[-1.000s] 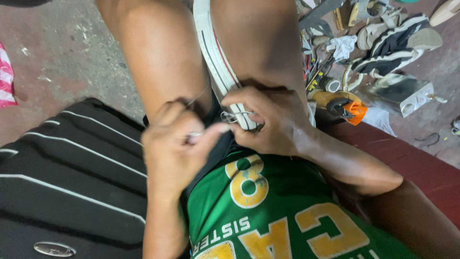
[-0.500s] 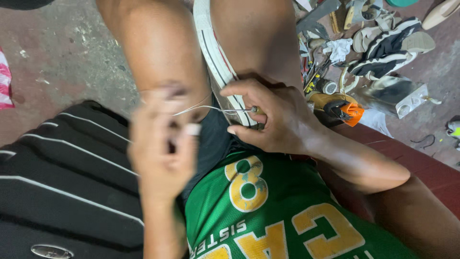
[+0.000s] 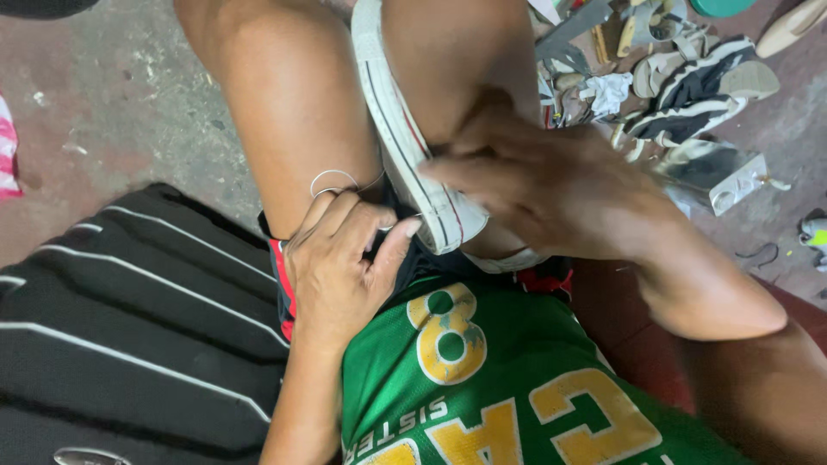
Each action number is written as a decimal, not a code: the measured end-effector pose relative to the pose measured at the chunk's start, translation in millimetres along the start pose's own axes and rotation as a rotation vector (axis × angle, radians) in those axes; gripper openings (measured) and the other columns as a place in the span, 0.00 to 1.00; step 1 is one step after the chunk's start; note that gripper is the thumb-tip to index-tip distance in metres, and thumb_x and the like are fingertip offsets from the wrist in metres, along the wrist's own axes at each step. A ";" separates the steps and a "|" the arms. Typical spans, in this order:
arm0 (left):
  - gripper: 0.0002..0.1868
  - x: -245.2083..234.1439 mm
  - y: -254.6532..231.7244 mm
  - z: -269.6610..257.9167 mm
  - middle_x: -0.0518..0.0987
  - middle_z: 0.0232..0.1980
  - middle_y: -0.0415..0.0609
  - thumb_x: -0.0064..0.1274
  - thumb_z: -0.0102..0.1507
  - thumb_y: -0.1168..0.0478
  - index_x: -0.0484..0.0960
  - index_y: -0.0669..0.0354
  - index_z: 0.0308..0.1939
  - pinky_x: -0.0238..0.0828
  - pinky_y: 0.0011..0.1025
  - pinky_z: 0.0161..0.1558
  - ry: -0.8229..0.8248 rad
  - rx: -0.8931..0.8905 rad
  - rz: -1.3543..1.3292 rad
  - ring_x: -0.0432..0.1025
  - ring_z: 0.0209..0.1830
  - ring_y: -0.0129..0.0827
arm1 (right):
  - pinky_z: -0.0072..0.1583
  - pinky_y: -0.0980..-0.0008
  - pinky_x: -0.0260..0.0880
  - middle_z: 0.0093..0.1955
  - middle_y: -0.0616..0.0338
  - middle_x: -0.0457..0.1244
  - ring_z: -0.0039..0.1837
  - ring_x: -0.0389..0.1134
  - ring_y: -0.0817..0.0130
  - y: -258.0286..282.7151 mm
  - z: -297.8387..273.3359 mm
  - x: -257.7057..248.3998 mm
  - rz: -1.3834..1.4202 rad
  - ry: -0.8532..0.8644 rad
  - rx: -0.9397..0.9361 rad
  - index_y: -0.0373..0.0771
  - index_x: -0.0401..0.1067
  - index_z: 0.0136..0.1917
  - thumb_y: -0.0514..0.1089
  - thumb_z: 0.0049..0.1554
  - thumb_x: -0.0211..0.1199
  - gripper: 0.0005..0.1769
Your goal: The person sits on the floor and sews the sole of a white slip-on shoe using a needle and white thread. They repeatedly push the needle through the shoe's sole and pull the thread tight to secure the stitching.
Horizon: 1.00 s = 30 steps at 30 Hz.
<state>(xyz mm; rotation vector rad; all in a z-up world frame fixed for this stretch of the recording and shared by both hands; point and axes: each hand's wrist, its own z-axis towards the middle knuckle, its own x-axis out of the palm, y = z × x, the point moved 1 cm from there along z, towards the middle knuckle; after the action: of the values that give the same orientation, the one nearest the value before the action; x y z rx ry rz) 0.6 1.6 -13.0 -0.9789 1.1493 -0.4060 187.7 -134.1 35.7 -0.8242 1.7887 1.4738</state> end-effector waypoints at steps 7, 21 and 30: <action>0.14 3.0 1.5 -3.4 0.72 0.32 0.48 0.66 0.60 0.62 0.74 0.58 0.27 0.67 0.40 0.36 -0.009 0.037 0.167 0.69 0.34 0.43 | 0.48 0.68 0.71 0.55 0.67 0.62 0.56 0.69 0.67 -5.5 14.4 24.2 0.022 0.003 -0.143 0.42 0.70 0.49 0.42 0.59 0.66 0.07; 0.05 -14.7 6.9 -20.1 0.81 0.40 0.52 0.50 0.69 0.68 0.75 0.58 0.37 0.70 0.28 0.43 -0.020 -0.368 -0.844 0.72 0.37 0.34 | 0.41 0.64 0.71 0.46 0.59 0.67 0.41 0.72 0.63 -6.2 -22.5 18.6 0.476 0.088 0.223 0.38 0.67 0.49 0.41 0.57 0.64 0.09; 0.14 -1.9 -7.8 -5.2 0.75 0.44 0.52 0.66 0.62 0.61 0.80 0.62 0.46 0.69 0.41 0.48 0.044 -0.052 0.032 0.72 0.46 0.49 | 0.41 0.60 0.73 0.42 0.57 0.70 0.42 0.74 0.59 -20.0 -32.8 -1.2 0.284 0.078 0.134 0.38 0.71 0.47 0.42 0.56 0.66 0.08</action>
<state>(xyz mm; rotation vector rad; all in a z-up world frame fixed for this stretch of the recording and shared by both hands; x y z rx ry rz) -3.3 -3.5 -5.9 -0.9994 1.2189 -0.3747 201.3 -169.7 30.0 -0.5853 2.1073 1.4920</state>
